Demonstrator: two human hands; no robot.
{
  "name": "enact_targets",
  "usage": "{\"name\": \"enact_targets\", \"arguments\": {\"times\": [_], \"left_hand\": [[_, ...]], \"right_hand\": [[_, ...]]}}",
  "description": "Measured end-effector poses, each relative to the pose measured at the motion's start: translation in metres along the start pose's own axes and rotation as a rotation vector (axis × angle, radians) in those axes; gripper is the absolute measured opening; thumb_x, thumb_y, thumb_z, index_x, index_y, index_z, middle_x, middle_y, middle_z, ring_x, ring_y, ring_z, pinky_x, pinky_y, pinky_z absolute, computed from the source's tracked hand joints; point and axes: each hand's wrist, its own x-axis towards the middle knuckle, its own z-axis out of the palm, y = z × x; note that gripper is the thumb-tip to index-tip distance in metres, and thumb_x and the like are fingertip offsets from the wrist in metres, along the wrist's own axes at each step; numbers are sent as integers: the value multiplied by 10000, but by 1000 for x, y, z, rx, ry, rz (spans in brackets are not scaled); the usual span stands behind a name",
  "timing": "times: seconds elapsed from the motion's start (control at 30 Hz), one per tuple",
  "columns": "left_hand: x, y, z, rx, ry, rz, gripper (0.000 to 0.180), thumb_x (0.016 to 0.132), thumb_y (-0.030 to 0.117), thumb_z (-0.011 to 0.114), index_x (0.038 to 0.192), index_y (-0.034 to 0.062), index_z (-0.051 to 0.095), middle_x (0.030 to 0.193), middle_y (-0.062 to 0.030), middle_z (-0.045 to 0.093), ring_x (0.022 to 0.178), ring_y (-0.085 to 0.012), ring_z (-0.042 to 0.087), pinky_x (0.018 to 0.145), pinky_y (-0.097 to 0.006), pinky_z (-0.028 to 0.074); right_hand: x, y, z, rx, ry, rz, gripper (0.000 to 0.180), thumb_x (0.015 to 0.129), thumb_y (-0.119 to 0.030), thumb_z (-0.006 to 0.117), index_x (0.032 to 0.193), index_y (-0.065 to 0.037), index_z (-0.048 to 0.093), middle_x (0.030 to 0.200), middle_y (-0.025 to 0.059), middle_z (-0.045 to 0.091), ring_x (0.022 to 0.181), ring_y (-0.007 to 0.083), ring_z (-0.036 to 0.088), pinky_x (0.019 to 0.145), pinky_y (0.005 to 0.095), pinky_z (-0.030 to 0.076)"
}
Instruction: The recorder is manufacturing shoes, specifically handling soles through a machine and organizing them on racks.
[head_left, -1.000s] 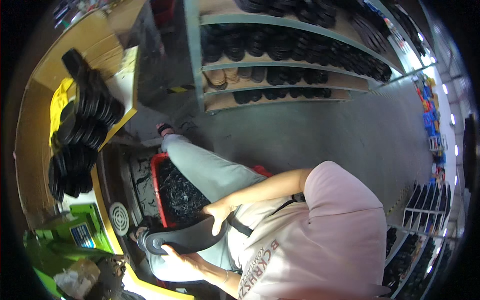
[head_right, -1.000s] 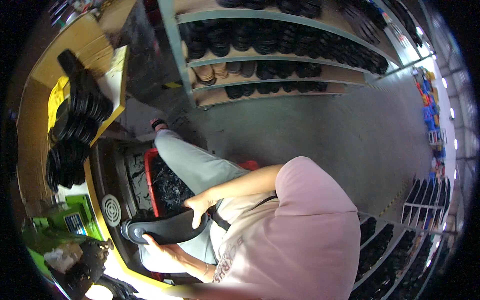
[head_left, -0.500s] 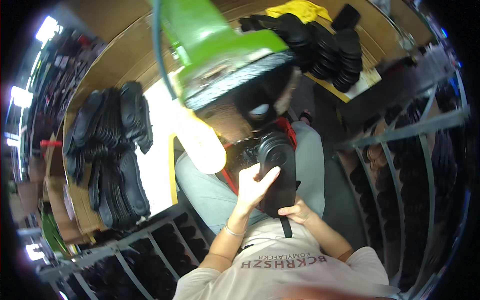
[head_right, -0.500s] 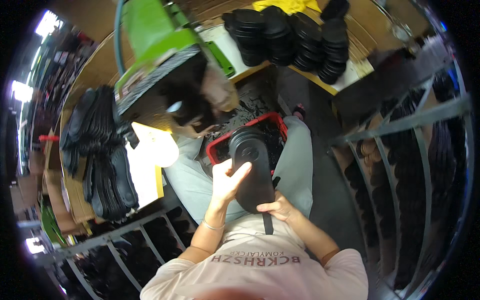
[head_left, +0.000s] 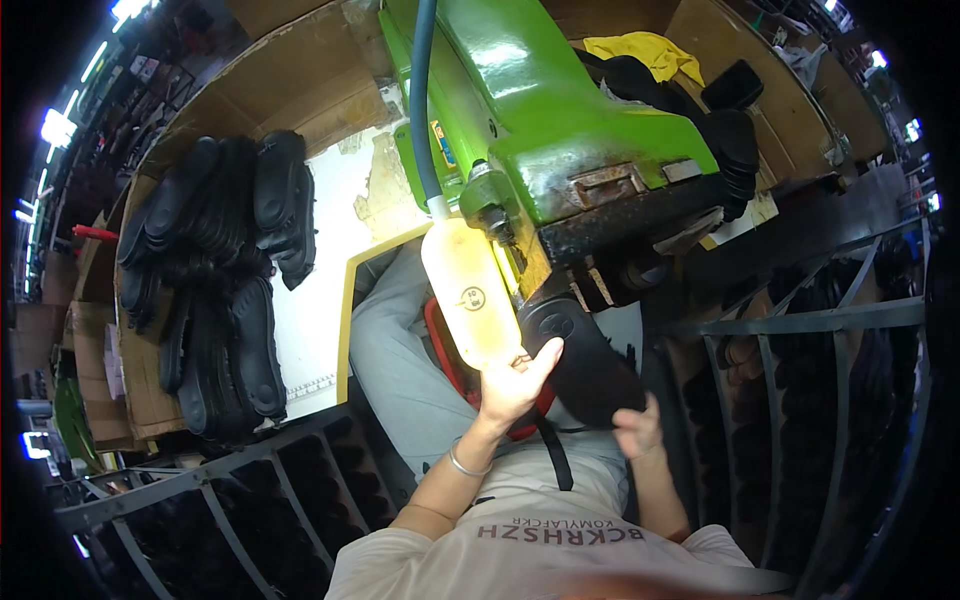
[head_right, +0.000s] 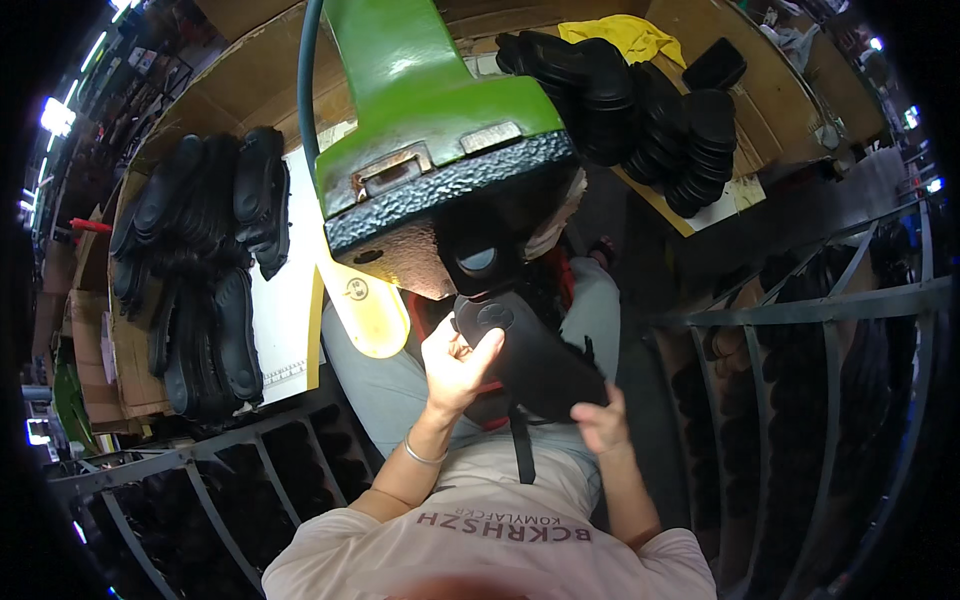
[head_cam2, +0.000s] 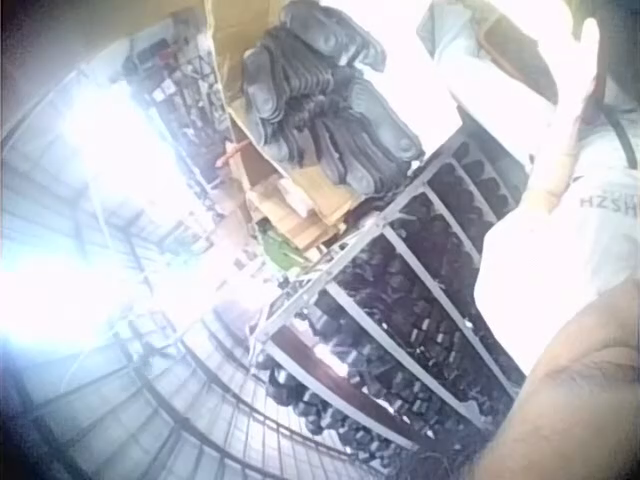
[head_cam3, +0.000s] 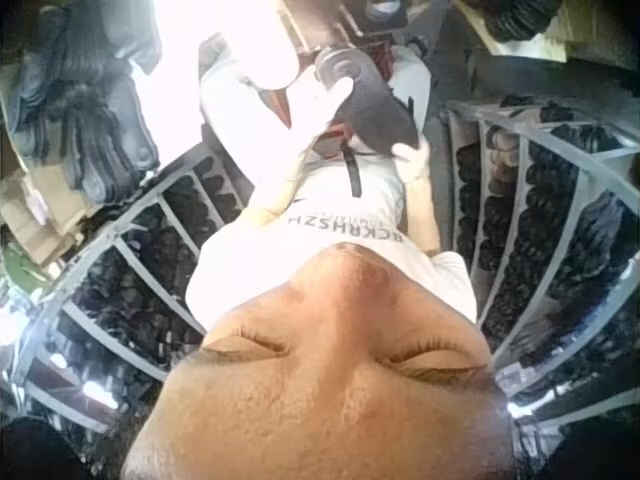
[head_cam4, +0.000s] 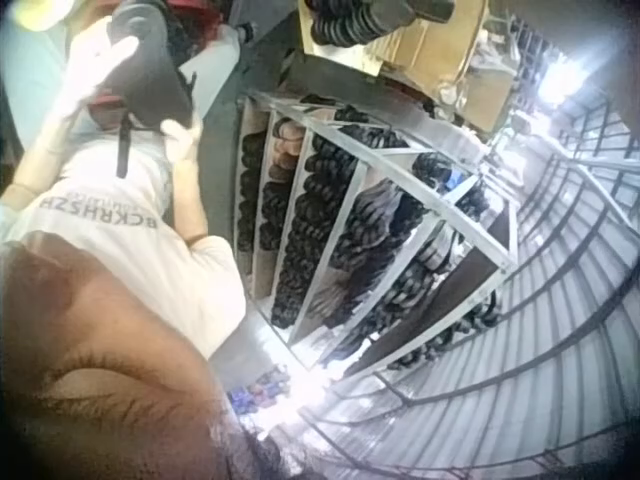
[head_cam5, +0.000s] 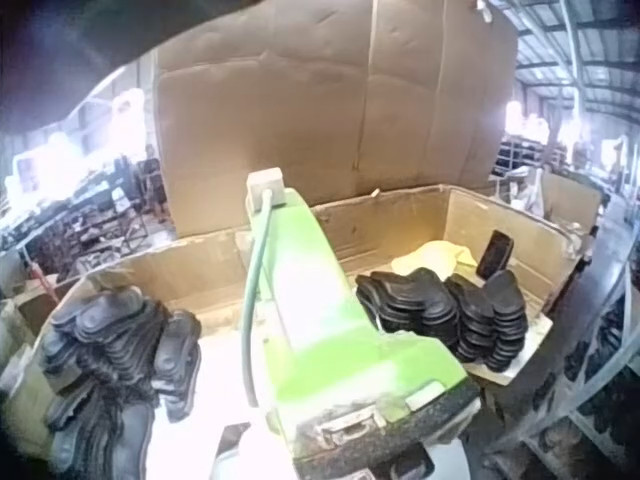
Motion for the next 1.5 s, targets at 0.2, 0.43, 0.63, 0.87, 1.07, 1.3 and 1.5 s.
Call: {"name": "enact_targets", "arguments": {"times": [0.2,0.43,0.63,0.87,1.07,1.3,1.5], "left_hand": [[10,8,3,164,-10,81,138,792,3,672,900,-24,590,797,-26,614,673,-58,544,615,-192,453],[24,22,-24,48,-103,125,224,760,23,706,960,-10,611,864,-23,623,756,-90,561,704,-238,464],[15,48,-69,-34,-39,165,253,762,35,695,984,-62,622,896,-91,684,777,-106,635,690,-243,507],[17,32,-27,288,19,343,277,744,54,731,983,-51,638,852,-116,697,729,-128,663,663,-259,519],[33,19,12,8,60,368,237,758,3,674,982,-66,639,859,-131,696,749,-146,669,692,-282,529],[14,35,-35,-117,23,335,261,784,46,707,1011,-46,615,870,-57,652,767,-72,587,691,-231,506],[1,48,-89,-138,38,57,336,754,-30,685,1072,-56,581,980,-93,644,888,-139,605,816,-263,482]], "right_hand": [[61,-78,32,-53,41,-417,457,793,-16,570,1234,39,461,1139,126,573,1034,239,571,924,349,448],[113,-101,84,-64,-124,-468,353,836,-3,564,1180,-17,484,1024,85,588,906,183,598,817,297,487],[116,-65,100,-63,-184,-408,480,798,27,560,1255,-29,424,1160,115,538,1040,207,554,909,325,449],[131,-98,73,-161,-93,-640,514,802,43,515,1300,-11,400,1194,125,528,1078,225,536,927,331,432],[139,-135,72,-143,-135,-678,437,804,21,551,1227,-8,446,1149,137,548,1014,232,566,903,344,449],[154,-95,21,-121,-131,-490,329,879,-111,493,1187,0,522,1116,92,581,977,215,592,861,360,495],[109,-43,106,-250,-85,-531,350,827,-10,522,1175,22,506,1122,107,559,1037,203,546,929,331,427]]}}
